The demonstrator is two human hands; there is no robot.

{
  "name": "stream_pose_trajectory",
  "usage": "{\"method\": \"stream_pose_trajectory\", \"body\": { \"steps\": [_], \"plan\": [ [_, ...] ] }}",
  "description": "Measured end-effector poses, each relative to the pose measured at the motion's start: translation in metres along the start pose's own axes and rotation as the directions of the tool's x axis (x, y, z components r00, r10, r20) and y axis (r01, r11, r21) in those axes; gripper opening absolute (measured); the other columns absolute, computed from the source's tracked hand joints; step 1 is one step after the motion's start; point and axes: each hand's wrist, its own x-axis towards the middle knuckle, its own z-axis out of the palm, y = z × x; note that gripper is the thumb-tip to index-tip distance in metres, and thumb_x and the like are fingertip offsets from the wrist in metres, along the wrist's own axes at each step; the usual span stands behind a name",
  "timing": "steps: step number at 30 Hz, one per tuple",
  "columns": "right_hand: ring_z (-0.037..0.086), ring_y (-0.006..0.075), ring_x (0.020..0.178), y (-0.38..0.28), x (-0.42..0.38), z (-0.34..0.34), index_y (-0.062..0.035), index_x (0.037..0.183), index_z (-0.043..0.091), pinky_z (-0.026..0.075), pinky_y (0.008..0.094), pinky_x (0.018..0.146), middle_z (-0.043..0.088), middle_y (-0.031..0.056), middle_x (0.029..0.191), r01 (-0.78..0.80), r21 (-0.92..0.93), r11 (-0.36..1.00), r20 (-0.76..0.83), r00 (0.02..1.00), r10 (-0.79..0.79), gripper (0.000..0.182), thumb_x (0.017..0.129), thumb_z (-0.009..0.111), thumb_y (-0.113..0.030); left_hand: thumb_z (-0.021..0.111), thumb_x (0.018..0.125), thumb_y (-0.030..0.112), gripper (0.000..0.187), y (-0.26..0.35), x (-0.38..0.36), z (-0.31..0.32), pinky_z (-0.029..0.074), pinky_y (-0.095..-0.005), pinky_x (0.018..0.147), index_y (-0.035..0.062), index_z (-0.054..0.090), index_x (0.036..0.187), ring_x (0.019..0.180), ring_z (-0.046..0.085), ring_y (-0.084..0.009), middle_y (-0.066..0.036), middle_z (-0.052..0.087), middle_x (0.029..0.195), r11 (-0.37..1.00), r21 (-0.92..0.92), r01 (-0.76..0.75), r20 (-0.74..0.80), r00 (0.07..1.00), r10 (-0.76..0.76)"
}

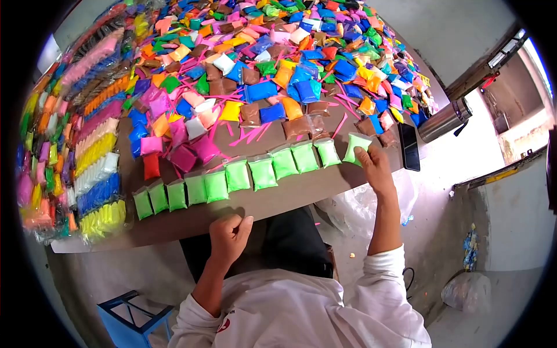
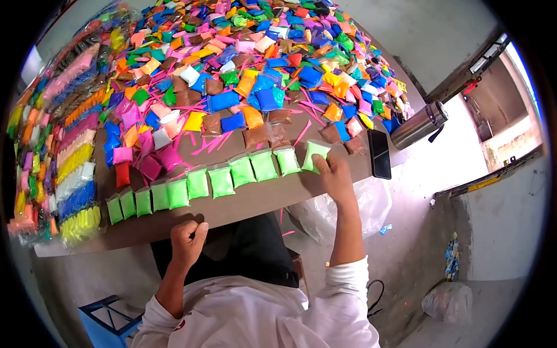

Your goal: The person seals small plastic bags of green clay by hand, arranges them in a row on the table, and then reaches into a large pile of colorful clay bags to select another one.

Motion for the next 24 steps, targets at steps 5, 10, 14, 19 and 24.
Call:
{"method": "stream_pose_trajectory", "body": {
  "steps": [5,10,14,19,24],
  "plan": [
    [0.05,0.0195,0.059,0.039,0.034,-0.001,0.0048,0.084,0.061,0.041,0.0374,0.057,0.057,0.0121,0.065,0.074,-0.314,0.947,0.233,0.972,0.001,0.033,0.088,0.064,-0.028,0.068,0.08,0.012,0.041,0.0,0.0,0.009,0.03,-0.0385,0.044,0.0029,0.036,0.055,0.045,0.035,-0.0289,-0.012,0.037,0.051,0.998,0.054,-0.03,-0.064,0.997,0.033],
    [0.055,0.0237,0.063,0.037,0.028,0.01,0.0004,0.094,0.061,0.044,0.0373,0.06,0.06,0.012,0.073,0.119,-0.307,0.944,-0.033,0.99,-0.136,0.029,0.081,0.072,-0.023,0.067,0.082,0.008,0.041,-0.006,-0.002,0.01,0.029,-0.035,0.044,0.0023,0.035,0.057,0.044,0.033,-0.0218,-0.01,0.035,0.051,0.995,0.077,-0.068,-0.074,0.995,0.074],
    [0.055,0.0236,0.066,0.019,0.017,0.021,-0.004,0.098,0.062,0.044,0.0339,0.06,0.059,0.0099,0.078,0.197,-0.266,0.943,-0.137,0.961,-0.24,0.03,0.076,0.074,-0.02,0.067,0.08,0.006,0.039,-0.005,-0.003,0.013,0.03,-0.0347,0.043,0.003,0.036,0.057,0.044,0.034,-0.0226,-0.01,0.036,0.05,0.994,0.068,-0.085,-0.11,0.99,0.092],
    [0.057,0.0243,0.072,-0.017,0.008,0.045,-0.0078,0.097,0.064,0.045,0.0348,0.064,0.058,0.009,0.081,0.198,-0.378,0.905,-0.075,0.967,-0.243,0.023,0.079,0.071,-0.019,0.067,0.078,0.004,0.038,-0.003,0.001,0.012,0.03,-0.0351,0.043,0.0029,0.035,0.056,0.043,0.036,-0.0246,-0.01,0.037,0.05,0.989,0.103,-0.11,-0.11,0.987,0.121],
    [0.059,0.0293,0.08,0.002,0.008,0.057,-0.0071,0.091,0.065,0.047,0.0388,0.069,0.059,0.0104,0.085,0.262,-0.499,0.826,-0.023,0.949,-0.314,0.016,0.08,0.069,-0.017,0.067,0.077,0.004,0.038,-0.002,0.001,0.012,0.03,-0.0351,0.043,0.0023,0.037,0.055,0.043,0.037,-0.0253,-0.01,0.037,0.05,0.985,0.107,-0.132,-0.131,0.981,0.146]
  ]
}}
